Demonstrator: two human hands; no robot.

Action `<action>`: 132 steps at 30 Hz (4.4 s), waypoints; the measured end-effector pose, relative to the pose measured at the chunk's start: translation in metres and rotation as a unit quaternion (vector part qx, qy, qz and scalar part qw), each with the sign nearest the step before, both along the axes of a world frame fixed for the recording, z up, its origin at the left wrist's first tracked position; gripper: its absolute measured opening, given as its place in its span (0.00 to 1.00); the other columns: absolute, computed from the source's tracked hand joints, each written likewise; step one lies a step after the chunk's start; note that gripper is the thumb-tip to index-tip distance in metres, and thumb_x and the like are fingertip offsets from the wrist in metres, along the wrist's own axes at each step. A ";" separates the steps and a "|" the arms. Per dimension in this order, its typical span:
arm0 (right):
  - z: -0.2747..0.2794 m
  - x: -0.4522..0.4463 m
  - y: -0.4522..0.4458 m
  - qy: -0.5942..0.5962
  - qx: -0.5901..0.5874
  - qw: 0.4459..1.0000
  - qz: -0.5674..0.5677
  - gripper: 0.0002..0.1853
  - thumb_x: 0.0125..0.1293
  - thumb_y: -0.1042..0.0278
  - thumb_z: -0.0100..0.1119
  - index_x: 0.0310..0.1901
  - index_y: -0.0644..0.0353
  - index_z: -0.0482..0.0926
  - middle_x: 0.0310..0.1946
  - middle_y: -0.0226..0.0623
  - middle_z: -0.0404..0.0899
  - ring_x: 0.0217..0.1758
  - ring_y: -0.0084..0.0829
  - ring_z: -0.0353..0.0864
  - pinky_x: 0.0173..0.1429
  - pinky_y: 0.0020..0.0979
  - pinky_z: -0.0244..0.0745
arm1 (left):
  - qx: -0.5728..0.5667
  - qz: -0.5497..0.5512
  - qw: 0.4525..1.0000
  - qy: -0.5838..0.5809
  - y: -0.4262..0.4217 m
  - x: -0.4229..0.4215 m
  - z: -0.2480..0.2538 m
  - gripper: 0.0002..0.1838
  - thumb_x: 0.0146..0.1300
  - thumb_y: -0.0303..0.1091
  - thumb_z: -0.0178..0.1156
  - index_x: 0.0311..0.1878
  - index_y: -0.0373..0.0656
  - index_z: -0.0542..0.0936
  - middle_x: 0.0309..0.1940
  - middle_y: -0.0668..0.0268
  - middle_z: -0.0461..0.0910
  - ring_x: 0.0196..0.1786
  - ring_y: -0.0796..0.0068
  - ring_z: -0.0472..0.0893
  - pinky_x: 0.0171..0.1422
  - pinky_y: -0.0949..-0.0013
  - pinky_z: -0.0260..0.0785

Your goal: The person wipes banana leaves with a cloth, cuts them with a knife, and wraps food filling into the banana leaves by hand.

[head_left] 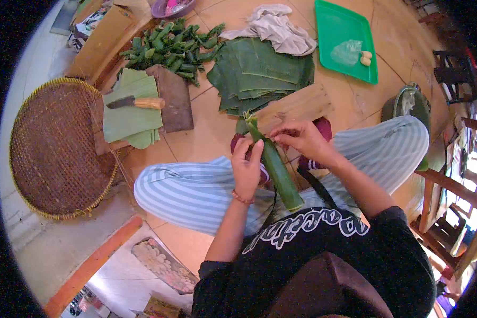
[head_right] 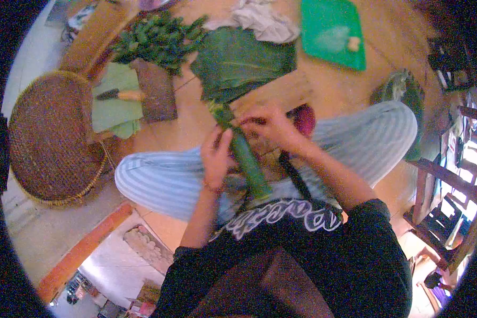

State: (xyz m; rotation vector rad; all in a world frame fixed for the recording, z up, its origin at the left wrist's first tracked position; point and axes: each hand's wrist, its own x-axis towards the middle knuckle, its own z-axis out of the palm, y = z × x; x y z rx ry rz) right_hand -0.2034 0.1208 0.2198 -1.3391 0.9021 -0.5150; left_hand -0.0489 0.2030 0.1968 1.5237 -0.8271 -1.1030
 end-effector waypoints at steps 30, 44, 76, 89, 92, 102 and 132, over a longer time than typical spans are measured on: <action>0.020 0.008 0.008 0.143 -0.169 0.975 0.030 0.08 0.52 0.72 0.57 0.30 0.69 0.74 0.21 0.45 0.74 0.25 0.31 0.74 0.31 0.32 0.68 | -0.163 -0.122 0.946 -0.253 -0.006 0.004 0.015 0.06 0.50 0.24 0.63 0.32 0.35 0.80 0.22 0.61 0.75 0.24 0.69 0.74 0.28 0.71 0.64; 0.012 -0.023 -0.018 0.054 -0.271 0.954 0.119 0.09 0.54 0.75 0.59 0.36 0.66 0.74 0.29 0.44 0.76 0.30 0.39 0.75 0.36 0.35 0.69 | 0.080 -0.407 0.906 0.080 -0.082 0.034 0.042 0.04 0.45 0.23 0.66 0.25 0.39 0.81 0.22 0.72 0.78 0.27 0.86 0.74 0.33 0.80 0.64; 0.019 -0.023 -0.010 0.037 -0.023 0.996 0.079 0.11 0.56 0.69 0.61 0.38 0.66 0.79 0.31 0.34 0.79 0.33 0.21 0.75 0.39 0.26 0.70 | 0.096 -0.377 0.911 0.139 -0.048 0.028 0.023 0.19 0.56 0.36 0.63 0.48 0.39 0.72 0.39 0.67 0.76 0.42 0.81 0.74 0.44 0.77 0.69; 0.014 -0.018 -0.010 -0.207 0.256 0.938 -0.112 0.28 0.54 0.55 0.64 0.53 0.59 0.70 0.47 0.36 0.76 0.50 0.31 0.73 0.52 0.33 0.70 | -0.081 -0.146 0.943 0.288 -0.036 0.015 0.031 0.21 0.60 0.22 0.51 0.58 0.39 0.64 0.59 0.60 0.65 0.59 0.67 0.68 0.64 0.64 0.60; 0.014 -0.025 -0.021 -0.183 0.250 0.947 -0.088 0.28 0.55 0.54 0.63 0.53 0.60 0.70 0.47 0.38 0.75 0.50 0.32 0.74 0.51 0.33 0.71 | -0.041 -0.220 0.944 0.241 -0.023 0.015 0.033 0.21 0.58 0.21 0.54 0.56 0.36 0.66 0.57 0.60 0.66 0.56 0.70 0.70 0.62 0.67 0.61; 0.006 -0.023 -0.010 -0.054 0.132 0.987 -0.069 0.21 0.59 0.61 0.60 0.51 0.64 0.72 0.42 0.31 0.75 0.44 0.21 0.73 0.48 0.26 0.69 | 0.036 -0.130 0.989 0.058 -0.040 -0.002 0.062 0.16 0.57 0.28 0.62 0.48 0.33 0.74 0.39 0.66 0.77 0.38 0.81 0.76 0.46 0.78 0.69; 0.008 -0.083 0.087 0.001 -0.049 0.994 0.095 0.06 0.60 0.75 0.54 0.38 0.63 0.78 0.38 0.34 0.73 0.44 0.29 0.72 0.49 0.29 0.67 | -0.076 -0.217 0.959 0.165 0.057 -0.031 0.058 0.15 0.44 0.22 0.66 0.37 0.40 0.76 0.41 0.66 0.74 0.44 0.69 0.75 0.54 0.66 0.65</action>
